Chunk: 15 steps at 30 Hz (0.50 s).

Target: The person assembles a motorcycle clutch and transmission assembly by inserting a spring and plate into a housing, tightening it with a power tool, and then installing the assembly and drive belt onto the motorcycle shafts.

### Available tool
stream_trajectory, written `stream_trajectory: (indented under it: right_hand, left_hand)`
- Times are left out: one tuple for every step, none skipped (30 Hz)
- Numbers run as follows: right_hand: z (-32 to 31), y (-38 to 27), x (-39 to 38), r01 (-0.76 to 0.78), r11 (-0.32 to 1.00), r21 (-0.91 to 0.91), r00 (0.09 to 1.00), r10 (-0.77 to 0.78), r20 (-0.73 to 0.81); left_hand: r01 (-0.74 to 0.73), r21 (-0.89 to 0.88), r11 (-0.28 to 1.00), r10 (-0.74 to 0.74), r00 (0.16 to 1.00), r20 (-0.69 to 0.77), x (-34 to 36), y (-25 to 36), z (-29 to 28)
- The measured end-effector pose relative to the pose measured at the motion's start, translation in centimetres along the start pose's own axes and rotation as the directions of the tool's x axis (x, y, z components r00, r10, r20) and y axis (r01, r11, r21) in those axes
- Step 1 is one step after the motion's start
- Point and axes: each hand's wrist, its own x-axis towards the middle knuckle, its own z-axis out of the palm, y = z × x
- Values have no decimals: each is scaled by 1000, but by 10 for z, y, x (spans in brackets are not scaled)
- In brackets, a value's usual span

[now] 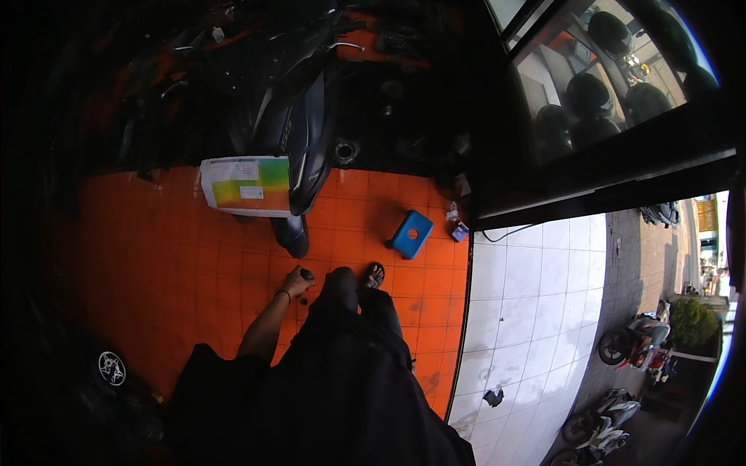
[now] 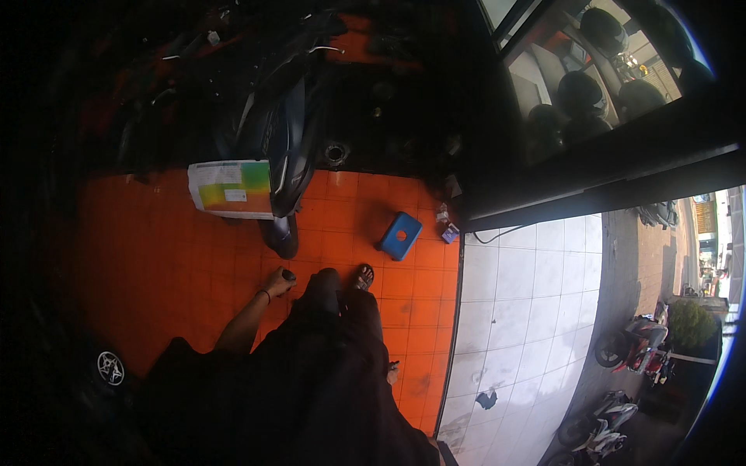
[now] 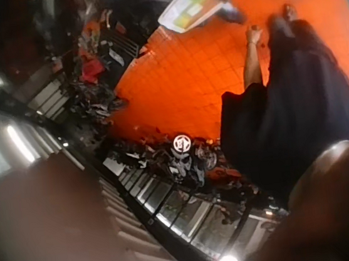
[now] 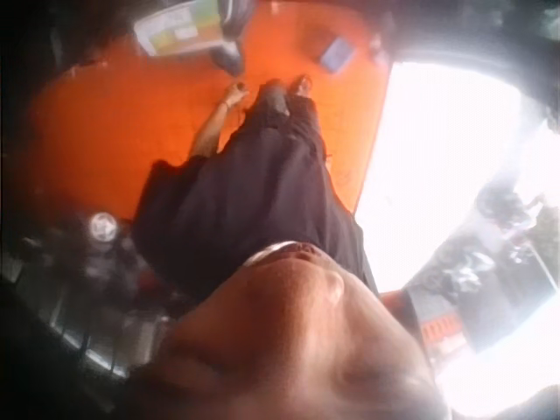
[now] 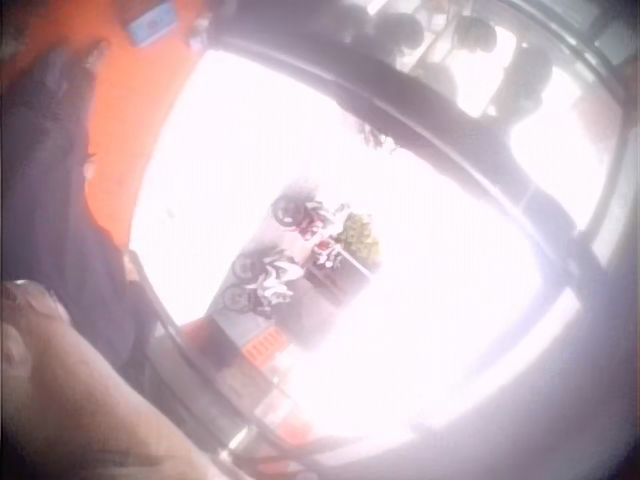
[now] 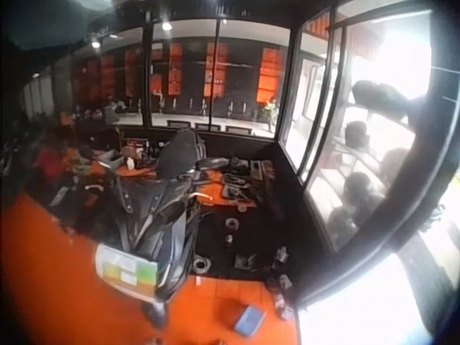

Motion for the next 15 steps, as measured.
stream_trajectory:
  right_hand:
    - [-24, -20, 22, 2, 1000, -16, 1000, -2, -22]
    - [-44, -46, 48, 6, 1000, -29, 999, -8, -49]
    - [-57, -80, 65, 25, 999, -41, 999, -27, -46]
    - [-56, -121, 74, 61, 997, -42, 998, -61, -6]
    - [-57, -153, 85, 78, 996, -46, 997, -76, 29]
    - [-65, -176, 103, 82, 995, -61, 996, -80, 30]
    - [-67, -201, 119, 86, 994, -70, 996, -83, 46]
    - [-66, -226, 133, 86, 993, -84, 995, -81, 60]
    - [-68, -250, 155, 77, 992, -102, 996, -72, 52]
    - [-75, -272, 180, 60, 990, -130, 998, -56, 31]
    - [-80, -295, 202, 41, 986, -161, 999, -40, 11]
    - [-84, -321, 218, 31, 980, -198, 1000, -29, 11]
    - [-84, -351, 235, 23, 974, -226, 1000, -21, 10]
    - [-70, -387, 242, 53, 962, -269, 998, -38, 58]
    - [-80, -408, 253, 39, 950, -311, 998, -20, 64]
  left_hand:
    - [65, -40, 997, -64, 998, 16, 10, 17, 19]
    - [127, -146, 981, -127, 992, 4, 22, 33, 33]
    - [46, 98, 994, -57, 992, 115, 40, 32, 34]
    - [-44, 328, 944, -24, 979, 200, 63, 8, 12]
    - [-153, 526, 837, -19, 952, 307, 79, -9, 2]
    - [-97, 454, 886, -44, 956, 290, 96, -6, 11]
    - [-34, 384, 923, -76, 961, 267, 108, -5, 13]
    - [32, 309, 950, -112, 964, 243, 119, -5, 14]
    - [8, 341, 940, -103, 959, 263, 136, 15, 23]
    - [-89, 437, 895, -61, 947, 317, 153, 44, 39]
    - [-162, 484, 860, -22, 936, 351, 172, 76, 49]
    - [-172, 473, 864, 1, 940, 340, 187, 103, 47]
    - [-154, 411, 899, 25, 953, 301, 227, 140, 32]
    - [-94, 338, 936, 18, 975, 222, 247, 155, 3]
    - [-62, 275, 959, 4, 979, 205, 260, 167, 1]
